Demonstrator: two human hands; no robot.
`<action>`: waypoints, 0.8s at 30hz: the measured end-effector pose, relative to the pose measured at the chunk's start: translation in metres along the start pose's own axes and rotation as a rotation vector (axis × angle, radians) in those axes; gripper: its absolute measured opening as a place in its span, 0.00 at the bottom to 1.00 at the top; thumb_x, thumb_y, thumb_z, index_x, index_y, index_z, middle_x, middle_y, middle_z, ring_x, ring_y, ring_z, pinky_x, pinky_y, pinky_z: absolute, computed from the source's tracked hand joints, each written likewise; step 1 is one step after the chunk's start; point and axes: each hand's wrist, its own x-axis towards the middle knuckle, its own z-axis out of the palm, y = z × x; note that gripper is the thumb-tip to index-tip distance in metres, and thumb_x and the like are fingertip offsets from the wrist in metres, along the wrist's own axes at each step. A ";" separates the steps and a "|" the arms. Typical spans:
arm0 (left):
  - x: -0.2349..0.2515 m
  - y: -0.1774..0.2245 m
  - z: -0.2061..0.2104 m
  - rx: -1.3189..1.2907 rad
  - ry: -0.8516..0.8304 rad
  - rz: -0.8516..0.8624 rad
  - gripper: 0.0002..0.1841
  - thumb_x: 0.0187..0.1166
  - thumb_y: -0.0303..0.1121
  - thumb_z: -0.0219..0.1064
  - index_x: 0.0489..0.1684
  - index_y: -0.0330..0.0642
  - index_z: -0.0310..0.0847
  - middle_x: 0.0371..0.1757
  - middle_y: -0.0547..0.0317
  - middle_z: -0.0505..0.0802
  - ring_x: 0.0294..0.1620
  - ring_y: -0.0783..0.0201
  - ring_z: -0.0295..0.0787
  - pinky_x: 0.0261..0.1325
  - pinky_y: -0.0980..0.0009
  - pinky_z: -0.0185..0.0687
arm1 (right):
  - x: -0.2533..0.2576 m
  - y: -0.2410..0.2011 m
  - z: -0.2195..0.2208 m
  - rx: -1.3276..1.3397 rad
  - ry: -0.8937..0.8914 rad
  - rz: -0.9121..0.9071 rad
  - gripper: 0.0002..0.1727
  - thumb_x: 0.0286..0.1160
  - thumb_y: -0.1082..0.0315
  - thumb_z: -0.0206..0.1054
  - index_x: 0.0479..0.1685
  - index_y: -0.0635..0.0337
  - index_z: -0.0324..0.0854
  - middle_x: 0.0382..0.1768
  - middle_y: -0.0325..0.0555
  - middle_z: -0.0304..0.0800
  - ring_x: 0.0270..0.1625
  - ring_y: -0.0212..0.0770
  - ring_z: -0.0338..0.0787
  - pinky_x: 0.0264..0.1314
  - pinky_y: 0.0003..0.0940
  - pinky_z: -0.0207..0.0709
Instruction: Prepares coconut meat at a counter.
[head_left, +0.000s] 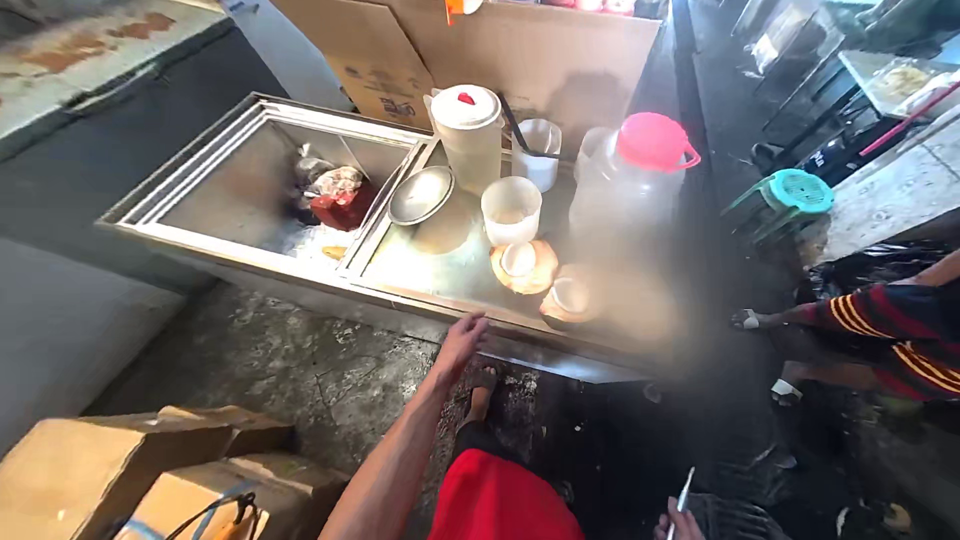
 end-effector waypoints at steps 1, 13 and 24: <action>0.027 0.009 -0.005 -0.010 0.014 0.003 0.25 0.92 0.41 0.55 0.84 0.39 0.66 0.70 0.41 0.85 0.60 0.50 0.90 0.60 0.53 0.87 | -0.005 -0.016 0.020 0.015 0.005 -0.047 0.21 0.93 0.57 0.52 0.77 0.55 0.66 0.26 0.36 0.76 0.18 0.31 0.78 0.20 0.29 0.77; 0.199 0.027 0.022 0.037 0.124 0.066 0.25 0.91 0.44 0.55 0.77 0.35 0.72 0.61 0.35 0.89 0.64 0.45 0.87 0.70 0.45 0.80 | -0.121 -0.133 0.264 -0.253 -0.287 -0.479 0.30 0.88 0.58 0.50 0.84 0.64 0.66 0.24 0.39 0.81 0.17 0.33 0.75 0.18 0.29 0.74; 0.157 0.021 -0.081 0.258 0.269 0.068 0.21 0.92 0.45 0.53 0.70 0.41 0.78 0.55 0.41 0.91 0.58 0.46 0.88 0.62 0.41 0.81 | -0.124 -0.182 0.431 -0.661 -0.819 -0.339 0.30 0.93 0.61 0.46 0.94 0.56 0.55 0.31 0.43 0.84 0.17 0.35 0.75 0.19 0.33 0.75</action>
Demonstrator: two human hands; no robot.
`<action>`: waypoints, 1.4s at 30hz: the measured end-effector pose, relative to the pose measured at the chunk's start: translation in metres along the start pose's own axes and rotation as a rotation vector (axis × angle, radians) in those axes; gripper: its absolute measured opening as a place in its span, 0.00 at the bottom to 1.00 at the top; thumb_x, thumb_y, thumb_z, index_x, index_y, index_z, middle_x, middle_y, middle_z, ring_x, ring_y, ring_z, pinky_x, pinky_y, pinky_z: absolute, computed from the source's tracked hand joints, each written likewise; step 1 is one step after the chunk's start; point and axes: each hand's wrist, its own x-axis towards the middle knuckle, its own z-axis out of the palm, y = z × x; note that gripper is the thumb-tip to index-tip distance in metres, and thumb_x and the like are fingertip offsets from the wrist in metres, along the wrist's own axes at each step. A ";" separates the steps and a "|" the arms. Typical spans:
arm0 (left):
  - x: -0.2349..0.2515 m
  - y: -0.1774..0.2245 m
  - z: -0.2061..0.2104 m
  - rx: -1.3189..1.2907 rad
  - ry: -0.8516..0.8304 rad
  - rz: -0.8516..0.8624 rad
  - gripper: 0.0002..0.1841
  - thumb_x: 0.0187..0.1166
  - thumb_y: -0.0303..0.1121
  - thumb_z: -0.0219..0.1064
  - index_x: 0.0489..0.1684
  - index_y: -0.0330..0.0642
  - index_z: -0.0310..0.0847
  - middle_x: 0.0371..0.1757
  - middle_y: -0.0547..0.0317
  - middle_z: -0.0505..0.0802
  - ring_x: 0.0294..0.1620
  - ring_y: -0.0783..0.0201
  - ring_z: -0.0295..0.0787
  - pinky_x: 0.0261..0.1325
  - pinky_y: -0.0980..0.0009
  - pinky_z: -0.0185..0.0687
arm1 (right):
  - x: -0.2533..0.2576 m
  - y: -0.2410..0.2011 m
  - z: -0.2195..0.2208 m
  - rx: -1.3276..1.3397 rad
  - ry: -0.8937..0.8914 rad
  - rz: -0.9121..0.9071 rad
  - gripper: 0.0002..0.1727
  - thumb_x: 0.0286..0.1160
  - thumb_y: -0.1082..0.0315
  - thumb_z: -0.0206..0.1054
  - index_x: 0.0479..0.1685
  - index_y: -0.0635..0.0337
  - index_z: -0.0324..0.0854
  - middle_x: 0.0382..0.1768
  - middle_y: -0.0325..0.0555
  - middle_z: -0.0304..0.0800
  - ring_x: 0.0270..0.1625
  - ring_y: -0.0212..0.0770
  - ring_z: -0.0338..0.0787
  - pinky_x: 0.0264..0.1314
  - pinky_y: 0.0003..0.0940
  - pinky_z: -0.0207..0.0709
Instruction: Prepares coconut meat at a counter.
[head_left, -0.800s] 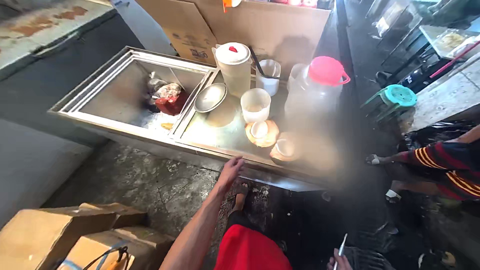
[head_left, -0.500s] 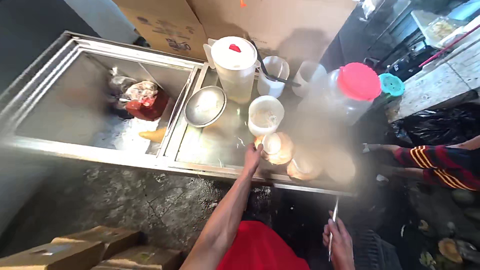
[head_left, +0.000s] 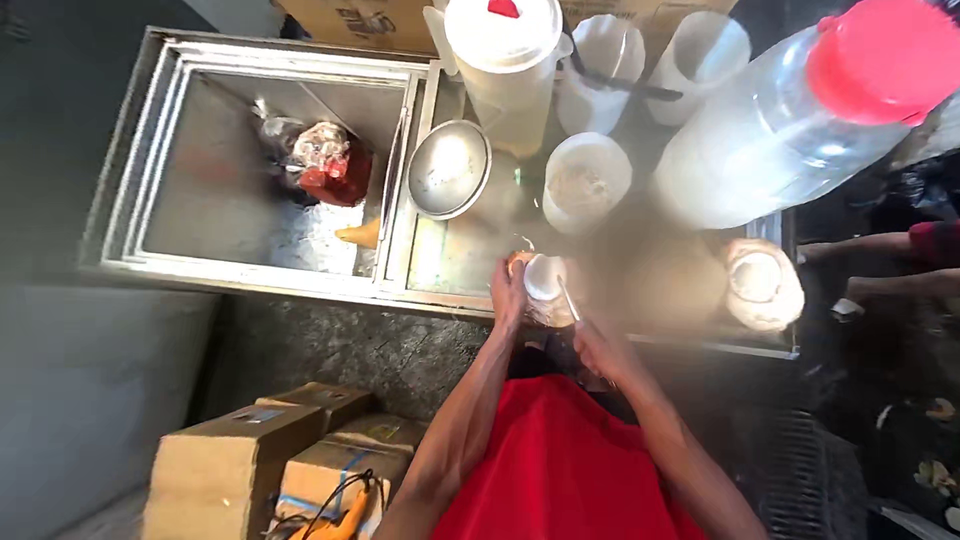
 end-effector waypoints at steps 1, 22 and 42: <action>0.001 -0.003 0.001 -0.042 0.018 -0.001 0.21 0.91 0.45 0.53 0.69 0.41 0.78 0.55 0.42 0.91 0.58 0.47 0.88 0.62 0.42 0.81 | 0.011 -0.007 0.007 0.062 -0.021 0.046 0.30 0.95 0.61 0.45 0.94 0.54 0.54 0.30 0.43 0.84 0.15 0.34 0.74 0.17 0.31 0.74; 0.033 -0.004 -0.010 -0.005 -0.190 0.139 0.18 0.93 0.42 0.51 0.64 0.44 0.83 0.42 0.50 0.92 0.43 0.56 0.90 0.50 0.49 0.84 | 0.053 -0.034 0.043 -0.283 0.069 0.104 0.29 0.93 0.57 0.47 0.92 0.51 0.62 0.45 0.53 0.88 0.37 0.46 0.88 0.41 0.46 0.84; 0.009 0.003 -0.034 0.604 -0.541 0.320 0.72 0.54 0.60 0.84 0.98 0.55 0.27 0.88 0.33 0.61 0.65 0.40 0.86 0.64 0.44 0.86 | 0.064 -0.022 0.034 -0.200 0.074 0.068 0.29 0.93 0.58 0.49 0.91 0.52 0.63 0.49 0.52 0.92 0.44 0.44 0.92 0.52 0.43 0.86</action>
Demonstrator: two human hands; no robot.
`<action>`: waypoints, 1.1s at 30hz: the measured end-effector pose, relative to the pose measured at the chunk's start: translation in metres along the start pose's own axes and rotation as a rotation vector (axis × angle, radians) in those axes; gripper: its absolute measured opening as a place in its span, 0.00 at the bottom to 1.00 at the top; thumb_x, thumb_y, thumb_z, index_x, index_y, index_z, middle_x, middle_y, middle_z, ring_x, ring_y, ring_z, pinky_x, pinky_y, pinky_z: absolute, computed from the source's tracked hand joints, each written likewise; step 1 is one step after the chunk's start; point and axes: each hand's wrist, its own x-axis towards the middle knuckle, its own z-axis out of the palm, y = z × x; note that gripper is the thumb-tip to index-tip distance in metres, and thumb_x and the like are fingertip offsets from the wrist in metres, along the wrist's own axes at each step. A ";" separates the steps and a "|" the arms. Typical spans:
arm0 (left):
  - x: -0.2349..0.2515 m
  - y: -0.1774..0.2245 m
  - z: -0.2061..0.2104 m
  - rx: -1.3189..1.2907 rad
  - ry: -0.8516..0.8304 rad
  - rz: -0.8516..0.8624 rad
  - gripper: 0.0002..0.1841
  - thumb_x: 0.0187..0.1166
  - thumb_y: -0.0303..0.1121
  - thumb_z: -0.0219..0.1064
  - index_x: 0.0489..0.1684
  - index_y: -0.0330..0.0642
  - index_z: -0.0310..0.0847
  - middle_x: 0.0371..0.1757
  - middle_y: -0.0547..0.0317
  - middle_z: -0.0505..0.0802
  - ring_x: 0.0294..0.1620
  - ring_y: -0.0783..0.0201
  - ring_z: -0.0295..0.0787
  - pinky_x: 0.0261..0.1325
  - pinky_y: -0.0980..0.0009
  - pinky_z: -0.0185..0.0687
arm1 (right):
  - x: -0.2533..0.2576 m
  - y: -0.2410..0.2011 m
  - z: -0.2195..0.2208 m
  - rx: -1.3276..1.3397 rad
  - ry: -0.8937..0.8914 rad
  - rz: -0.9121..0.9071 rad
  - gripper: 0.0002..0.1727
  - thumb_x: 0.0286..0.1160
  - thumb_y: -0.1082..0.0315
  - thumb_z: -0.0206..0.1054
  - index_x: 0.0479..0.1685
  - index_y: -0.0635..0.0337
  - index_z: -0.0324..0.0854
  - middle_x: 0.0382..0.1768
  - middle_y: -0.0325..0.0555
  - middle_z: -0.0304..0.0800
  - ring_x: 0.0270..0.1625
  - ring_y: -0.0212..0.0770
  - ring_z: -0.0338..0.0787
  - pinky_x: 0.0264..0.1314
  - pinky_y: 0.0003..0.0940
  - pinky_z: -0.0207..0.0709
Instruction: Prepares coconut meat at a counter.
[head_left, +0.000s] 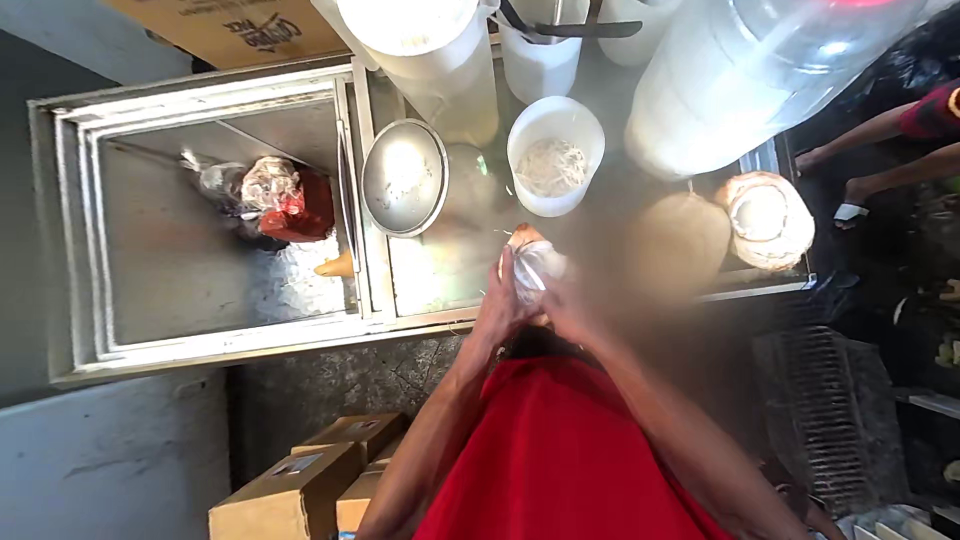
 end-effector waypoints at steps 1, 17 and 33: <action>0.005 -0.006 -0.004 -0.011 -0.026 0.027 0.72 0.53 0.60 0.84 0.98 0.57 0.27 0.87 0.33 0.62 0.67 0.41 0.84 0.65 0.43 0.85 | 0.000 -0.001 -0.003 -0.125 -0.036 -0.058 0.29 0.93 0.59 0.48 0.91 0.53 0.63 0.59 0.57 0.91 0.59 0.51 0.91 0.69 0.51 0.81; 0.024 0.007 -0.021 0.119 -0.122 0.132 0.73 0.44 0.54 0.90 0.97 0.60 0.38 0.88 0.37 0.60 0.61 0.41 0.87 0.52 0.44 0.90 | -0.011 -0.014 -0.017 -0.370 -0.081 -0.037 0.28 0.93 0.60 0.48 0.91 0.50 0.62 0.57 0.61 0.90 0.61 0.59 0.91 0.67 0.60 0.80; 0.042 -0.004 -0.036 0.137 -0.267 0.338 0.70 0.42 0.44 0.93 0.96 0.66 0.45 0.87 0.42 0.64 0.72 0.42 0.80 0.63 0.43 0.85 | -0.026 -0.007 -0.036 -0.586 -0.226 -0.079 0.28 0.91 0.62 0.49 0.90 0.43 0.64 0.58 0.61 0.90 0.62 0.63 0.90 0.62 0.66 0.81</action>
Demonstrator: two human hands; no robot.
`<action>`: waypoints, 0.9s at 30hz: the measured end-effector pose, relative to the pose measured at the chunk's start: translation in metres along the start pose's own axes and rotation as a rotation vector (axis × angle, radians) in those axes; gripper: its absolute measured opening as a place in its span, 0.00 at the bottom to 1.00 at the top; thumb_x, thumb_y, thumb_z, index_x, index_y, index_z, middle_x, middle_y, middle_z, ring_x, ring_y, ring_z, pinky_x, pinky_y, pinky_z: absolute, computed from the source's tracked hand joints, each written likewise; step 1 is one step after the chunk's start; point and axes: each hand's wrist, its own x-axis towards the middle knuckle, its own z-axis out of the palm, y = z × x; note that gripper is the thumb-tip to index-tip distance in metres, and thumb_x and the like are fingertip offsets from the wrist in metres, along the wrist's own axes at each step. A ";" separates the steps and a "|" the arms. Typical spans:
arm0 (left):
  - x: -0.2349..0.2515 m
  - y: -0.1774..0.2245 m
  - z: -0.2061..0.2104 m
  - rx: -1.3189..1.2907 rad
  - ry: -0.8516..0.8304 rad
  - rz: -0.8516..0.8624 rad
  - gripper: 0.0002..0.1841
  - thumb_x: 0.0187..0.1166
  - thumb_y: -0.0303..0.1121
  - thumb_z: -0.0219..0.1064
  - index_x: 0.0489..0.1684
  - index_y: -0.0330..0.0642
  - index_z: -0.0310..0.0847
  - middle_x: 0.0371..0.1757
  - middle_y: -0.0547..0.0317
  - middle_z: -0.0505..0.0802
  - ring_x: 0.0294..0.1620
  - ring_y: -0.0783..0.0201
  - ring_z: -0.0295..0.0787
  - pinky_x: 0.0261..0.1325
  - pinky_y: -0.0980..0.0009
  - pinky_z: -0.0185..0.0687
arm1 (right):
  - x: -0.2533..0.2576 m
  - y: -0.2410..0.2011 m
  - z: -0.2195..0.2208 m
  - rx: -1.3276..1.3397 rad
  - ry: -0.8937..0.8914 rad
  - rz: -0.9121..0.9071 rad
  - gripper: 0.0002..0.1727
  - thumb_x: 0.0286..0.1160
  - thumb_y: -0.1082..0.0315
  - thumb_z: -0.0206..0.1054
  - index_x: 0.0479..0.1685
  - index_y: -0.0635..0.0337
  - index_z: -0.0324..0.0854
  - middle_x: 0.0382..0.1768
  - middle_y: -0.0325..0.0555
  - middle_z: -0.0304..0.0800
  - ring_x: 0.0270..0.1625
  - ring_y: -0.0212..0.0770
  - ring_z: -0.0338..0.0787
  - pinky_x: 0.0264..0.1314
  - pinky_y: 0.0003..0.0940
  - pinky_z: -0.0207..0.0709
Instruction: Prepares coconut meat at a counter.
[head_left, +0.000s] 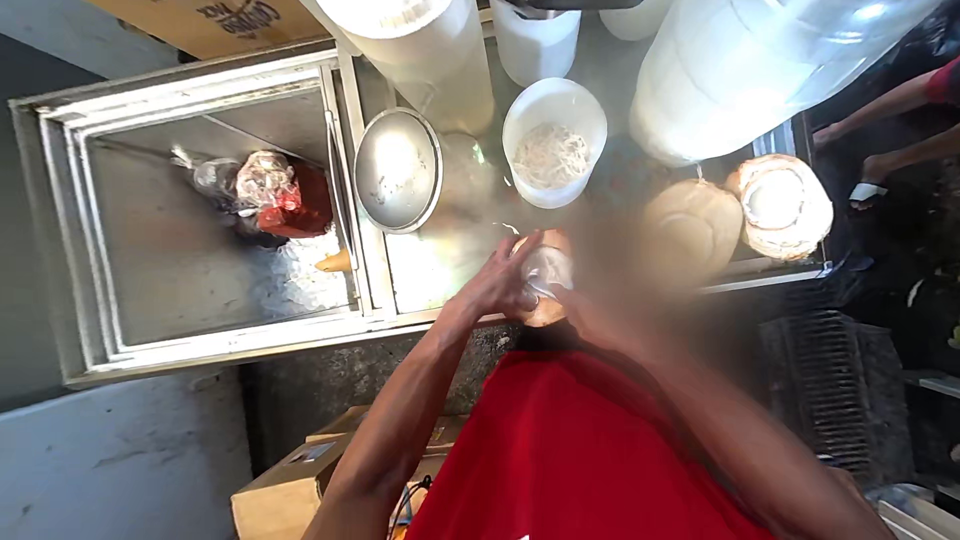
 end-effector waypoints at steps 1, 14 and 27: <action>0.002 -0.001 -0.003 0.019 -0.027 0.028 0.70 0.41 0.42 0.93 0.96 0.66 0.47 0.88 0.42 0.64 0.71 0.40 0.80 0.63 0.41 0.85 | -0.007 0.001 -0.007 -0.080 -0.048 0.007 0.27 0.90 0.63 0.50 0.88 0.42 0.66 0.58 0.61 0.89 0.62 0.65 0.89 0.59 0.68 0.81; -0.023 -0.010 0.018 -0.390 0.230 -0.299 0.42 0.77 0.48 0.73 0.93 0.55 0.56 0.77 0.45 0.83 0.75 0.49 0.82 0.76 0.41 0.75 | -0.022 0.032 0.014 0.861 0.039 0.096 0.27 0.95 0.57 0.47 0.89 0.52 0.57 0.31 0.42 0.84 0.16 0.33 0.76 0.18 0.28 0.73; -0.028 0.016 0.032 -1.040 0.460 -0.399 0.29 0.75 0.32 0.73 0.77 0.38 0.73 0.53 0.46 0.94 0.45 0.56 0.96 0.47 0.57 0.95 | -0.016 0.016 0.045 1.161 0.277 0.057 0.21 0.93 0.58 0.53 0.79 0.54 0.70 0.59 0.47 0.87 0.27 0.38 0.88 0.17 0.30 0.78</action>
